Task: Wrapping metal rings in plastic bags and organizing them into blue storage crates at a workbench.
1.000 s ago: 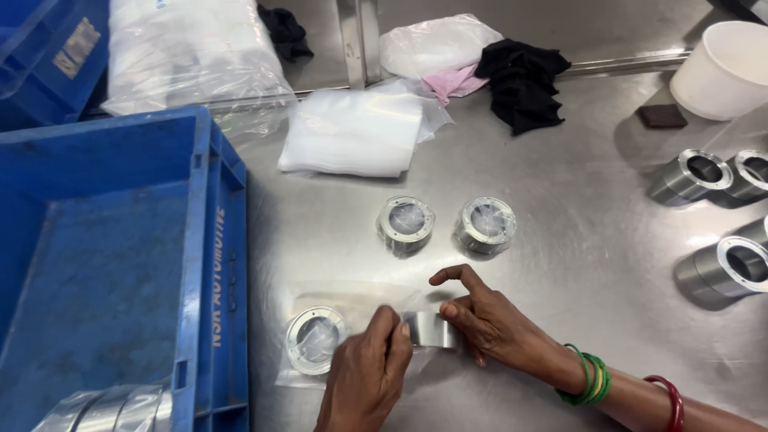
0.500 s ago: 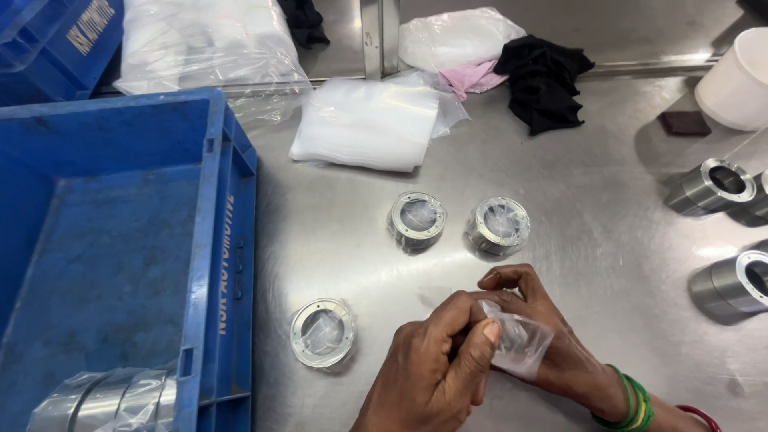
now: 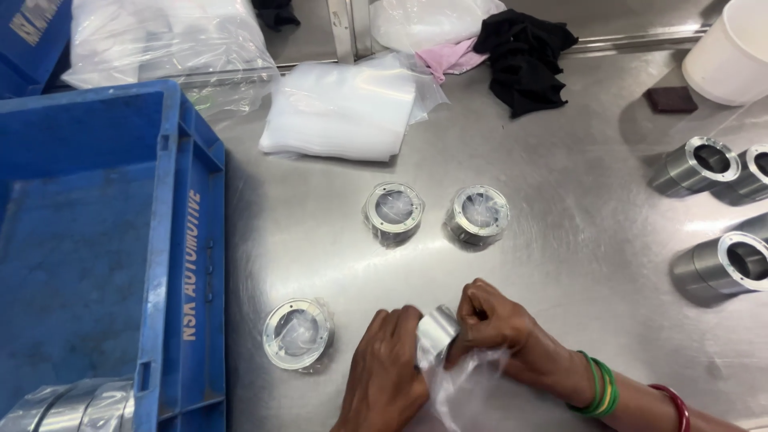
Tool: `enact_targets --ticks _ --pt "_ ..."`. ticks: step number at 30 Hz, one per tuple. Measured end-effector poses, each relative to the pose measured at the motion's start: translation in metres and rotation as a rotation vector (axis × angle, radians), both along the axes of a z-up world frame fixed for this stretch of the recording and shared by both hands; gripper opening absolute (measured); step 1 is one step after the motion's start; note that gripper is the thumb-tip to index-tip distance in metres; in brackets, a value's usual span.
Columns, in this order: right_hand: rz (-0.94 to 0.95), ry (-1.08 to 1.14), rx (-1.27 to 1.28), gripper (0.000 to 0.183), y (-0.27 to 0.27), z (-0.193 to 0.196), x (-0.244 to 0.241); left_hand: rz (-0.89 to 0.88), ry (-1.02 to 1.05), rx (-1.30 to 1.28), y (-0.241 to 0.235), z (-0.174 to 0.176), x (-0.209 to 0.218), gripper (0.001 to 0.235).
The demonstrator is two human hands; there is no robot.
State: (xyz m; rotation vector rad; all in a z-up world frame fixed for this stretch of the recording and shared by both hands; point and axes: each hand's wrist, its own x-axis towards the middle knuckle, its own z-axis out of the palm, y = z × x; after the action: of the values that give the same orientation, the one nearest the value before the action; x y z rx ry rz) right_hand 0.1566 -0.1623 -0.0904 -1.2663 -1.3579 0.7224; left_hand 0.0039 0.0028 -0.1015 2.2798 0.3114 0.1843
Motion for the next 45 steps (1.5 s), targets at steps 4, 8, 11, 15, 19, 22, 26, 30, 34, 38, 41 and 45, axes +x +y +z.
enact_targets --ticks 4,8,11,15,19,22,26,30,34,38,41,45 --pt "-0.215 -0.581 -0.136 0.029 -0.004 -0.007 -0.003 0.187 0.042 0.113 -0.009 0.007 0.016 0.034" --pt "-0.284 -0.464 -0.486 0.063 0.003 -0.014 -0.008 0.317 0.103 -0.107 -0.018 0.044 0.013 0.058" --pt "-0.404 -0.727 -0.037 0.096 0.016 -0.009 -0.021 0.294 0.182 -0.687 -0.018 0.038 0.000 0.051" --pt "-0.589 -0.267 -0.311 0.071 0.016 -0.008 -0.018 0.312 0.012 -0.621 -0.005 0.040 -0.027 0.056" --pt "-0.673 0.116 -0.296 0.048 0.019 -0.004 0.003 0.564 -0.114 0.446 0.042 0.046 -0.059 0.077" --pt "-0.725 0.279 -0.407 0.036 0.022 0.023 0.023 0.535 0.218 0.402 0.063 0.053 -0.067 0.098" --pt "-0.811 0.050 -0.422 0.033 0.041 0.069 0.060 0.502 0.461 0.042 0.068 0.062 -0.056 0.087" --pt "-0.659 -0.280 -0.426 0.037 0.064 0.068 0.114 0.465 0.475 0.014 0.073 0.068 -0.029 0.084" --pt "-0.366 -0.519 -0.494 0.047 0.080 0.048 0.149 0.358 0.237 0.004 0.083 0.086 0.026 0.083" --pt "-0.270 -0.883 -0.841 0.085 0.100 0.095 0.103 0.214 0.194 0.189 0.093 0.088 0.106 0.084" --pt "-0.183 -1.004 -1.091 0.093 0.099 0.104 0.089 0.107 0.377 0.326 0.092 0.085 0.147 0.080" --pt "-0.186 -1.004 -0.766 0.089 0.085 0.071 0.106 0.077 0.473 0.335 0.087 0.073 0.155 0.080"
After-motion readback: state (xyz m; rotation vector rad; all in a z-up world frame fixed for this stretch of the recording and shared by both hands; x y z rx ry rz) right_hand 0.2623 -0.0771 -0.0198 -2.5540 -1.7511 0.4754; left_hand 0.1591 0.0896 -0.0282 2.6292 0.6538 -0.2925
